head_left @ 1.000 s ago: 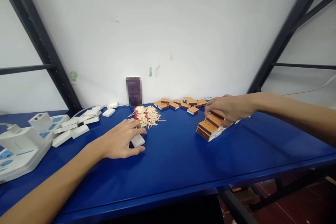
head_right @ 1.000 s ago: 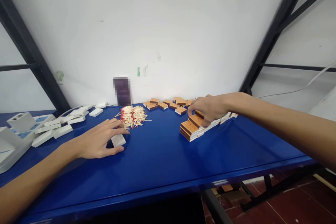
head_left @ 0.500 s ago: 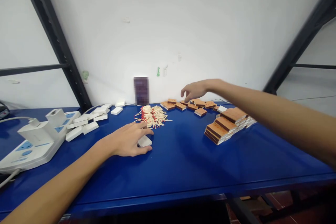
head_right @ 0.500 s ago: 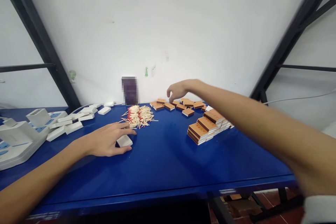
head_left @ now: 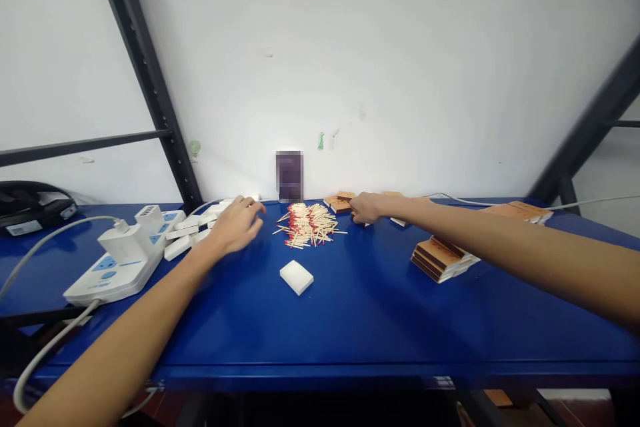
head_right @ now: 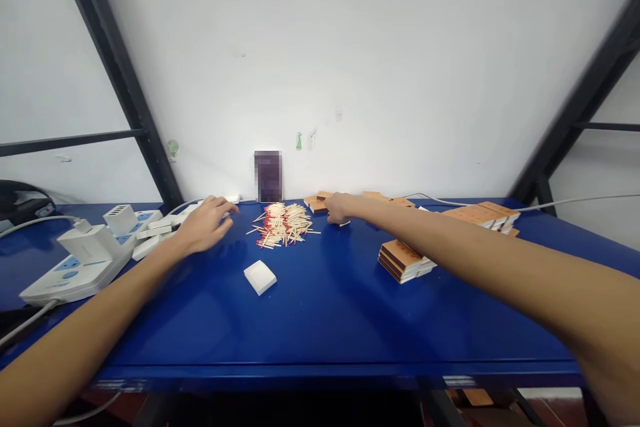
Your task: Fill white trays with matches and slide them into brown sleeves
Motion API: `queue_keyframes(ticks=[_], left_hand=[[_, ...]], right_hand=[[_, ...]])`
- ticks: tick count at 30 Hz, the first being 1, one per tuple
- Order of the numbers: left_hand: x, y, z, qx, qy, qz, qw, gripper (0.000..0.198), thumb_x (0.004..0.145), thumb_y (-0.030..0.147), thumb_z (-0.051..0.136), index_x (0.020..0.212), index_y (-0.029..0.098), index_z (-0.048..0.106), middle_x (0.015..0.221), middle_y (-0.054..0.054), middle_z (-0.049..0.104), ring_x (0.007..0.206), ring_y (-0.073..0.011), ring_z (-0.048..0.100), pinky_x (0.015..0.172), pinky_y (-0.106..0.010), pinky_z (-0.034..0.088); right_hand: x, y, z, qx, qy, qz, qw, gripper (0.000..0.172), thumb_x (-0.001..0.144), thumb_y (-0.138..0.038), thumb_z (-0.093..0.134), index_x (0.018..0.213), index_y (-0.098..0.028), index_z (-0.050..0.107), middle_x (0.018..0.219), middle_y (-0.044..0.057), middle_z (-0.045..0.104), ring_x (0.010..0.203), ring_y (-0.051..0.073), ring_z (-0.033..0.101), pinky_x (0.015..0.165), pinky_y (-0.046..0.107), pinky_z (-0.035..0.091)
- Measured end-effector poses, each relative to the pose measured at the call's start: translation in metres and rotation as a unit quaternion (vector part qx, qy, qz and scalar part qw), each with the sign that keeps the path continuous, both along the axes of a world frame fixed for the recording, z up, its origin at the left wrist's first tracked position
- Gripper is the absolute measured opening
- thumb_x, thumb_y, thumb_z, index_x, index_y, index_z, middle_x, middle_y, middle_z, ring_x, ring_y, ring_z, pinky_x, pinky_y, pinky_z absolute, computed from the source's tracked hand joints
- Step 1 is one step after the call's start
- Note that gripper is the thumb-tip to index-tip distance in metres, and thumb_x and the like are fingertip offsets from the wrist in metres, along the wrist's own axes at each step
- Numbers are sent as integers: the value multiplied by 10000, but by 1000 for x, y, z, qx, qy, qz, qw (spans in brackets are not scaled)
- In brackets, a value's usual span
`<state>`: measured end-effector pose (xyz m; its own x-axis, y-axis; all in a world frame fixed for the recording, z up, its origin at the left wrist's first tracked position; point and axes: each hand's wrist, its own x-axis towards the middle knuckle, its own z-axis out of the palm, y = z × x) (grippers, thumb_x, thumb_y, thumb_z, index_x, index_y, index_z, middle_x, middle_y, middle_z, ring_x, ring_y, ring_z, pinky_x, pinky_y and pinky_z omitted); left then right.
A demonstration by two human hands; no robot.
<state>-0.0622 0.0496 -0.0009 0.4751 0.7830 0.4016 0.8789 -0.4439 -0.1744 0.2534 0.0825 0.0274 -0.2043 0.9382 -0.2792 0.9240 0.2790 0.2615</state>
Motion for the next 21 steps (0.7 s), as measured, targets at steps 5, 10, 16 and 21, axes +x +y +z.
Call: queue_keyframes(ticks=[5,10,16,21], left_hand=[[-22,33,-25,-25,1,47,999,434,895,262,371,1276,151,545,1332,-160,525,1246,-339,450,1041,-512,364],[-22,40,-32,-62,12,26,998,450,927,317,332,1301,175,538,1278,-135,568,1172,-303,533,1030,-473,388],[-21,38,-27,-56,-5,16,998,462,901,325,357,1282,165,564,1173,-166,547,1045,-325,562,954,-484,433],[-19,35,-26,-62,-18,15,998,460,892,267,325,1263,152,571,1150,-165,518,1011,-305,562,928,-461,454]], right_hand=[[-6,-31,9,43,46,66,996,192,874,-250,607,955,-82,652,1004,157,653,870,258,640,746,372,502],[-22,-95,6,147,141,146,968,236,894,-218,463,1109,-162,542,1173,148,569,895,224,584,725,334,446],[-24,-122,-54,201,455,169,851,392,864,-164,487,1253,-215,463,1154,103,555,1039,229,554,909,413,450],[7,-105,-75,203,525,94,821,342,930,-244,440,1271,-238,470,1133,81,565,979,212,567,833,385,483]])
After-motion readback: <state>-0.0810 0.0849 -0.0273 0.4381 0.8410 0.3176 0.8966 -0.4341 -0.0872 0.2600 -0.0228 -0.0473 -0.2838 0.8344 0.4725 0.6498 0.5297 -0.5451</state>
